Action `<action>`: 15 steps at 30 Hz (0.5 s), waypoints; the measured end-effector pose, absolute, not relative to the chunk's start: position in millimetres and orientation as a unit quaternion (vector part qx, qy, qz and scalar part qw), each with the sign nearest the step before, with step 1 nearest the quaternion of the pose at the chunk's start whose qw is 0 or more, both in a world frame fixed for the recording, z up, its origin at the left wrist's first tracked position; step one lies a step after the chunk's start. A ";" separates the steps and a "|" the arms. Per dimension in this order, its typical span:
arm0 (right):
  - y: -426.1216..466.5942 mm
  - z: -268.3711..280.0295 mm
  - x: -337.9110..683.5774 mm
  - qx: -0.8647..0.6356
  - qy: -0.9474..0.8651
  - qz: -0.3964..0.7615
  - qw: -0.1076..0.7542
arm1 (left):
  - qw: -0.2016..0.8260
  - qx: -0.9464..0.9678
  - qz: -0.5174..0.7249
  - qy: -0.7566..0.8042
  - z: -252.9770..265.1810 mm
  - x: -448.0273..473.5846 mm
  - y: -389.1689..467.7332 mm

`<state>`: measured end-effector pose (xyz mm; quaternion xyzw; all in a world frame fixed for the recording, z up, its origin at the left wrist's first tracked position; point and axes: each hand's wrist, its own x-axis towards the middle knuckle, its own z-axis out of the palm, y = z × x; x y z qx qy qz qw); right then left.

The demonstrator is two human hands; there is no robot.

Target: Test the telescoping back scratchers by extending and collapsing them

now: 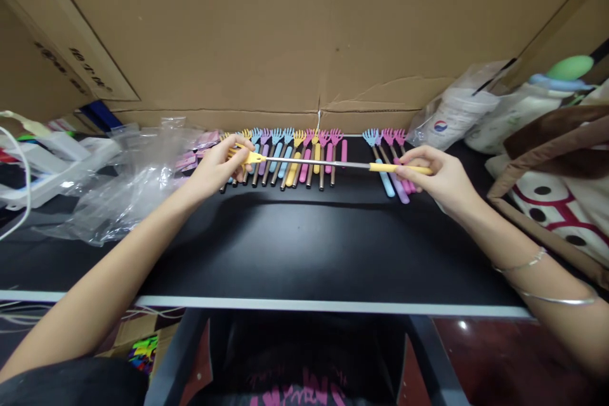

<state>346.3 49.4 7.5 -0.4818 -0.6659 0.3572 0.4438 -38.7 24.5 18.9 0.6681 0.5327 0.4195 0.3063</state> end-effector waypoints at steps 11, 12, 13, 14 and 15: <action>53.3 9.3 355.4 -0.404 -0.624 0.469 0.477 | 0.368 0.648 0.428 0.512 21.9 -31.2 20.4; 52.7 9.5 354.7 -0.399 -0.629 0.468 0.476 | 0.365 0.650 0.428 0.511 21.6 -31.0 20.6; 52.0 9.8 354.1 -0.400 -0.632 0.470 0.469 | 0.360 0.654 0.428 0.510 21.3 -31.0 20.6; 51.2 10.2 353.8 -0.404 -0.634 0.472 0.461 | 0.353 0.659 0.428 0.508 21.1 -31.1 20.4; 50.4 10.9 353.7 -0.410 -0.635 0.474 0.452 | 0.345 0.665 0.429 0.504 20.9 -31.3 20.0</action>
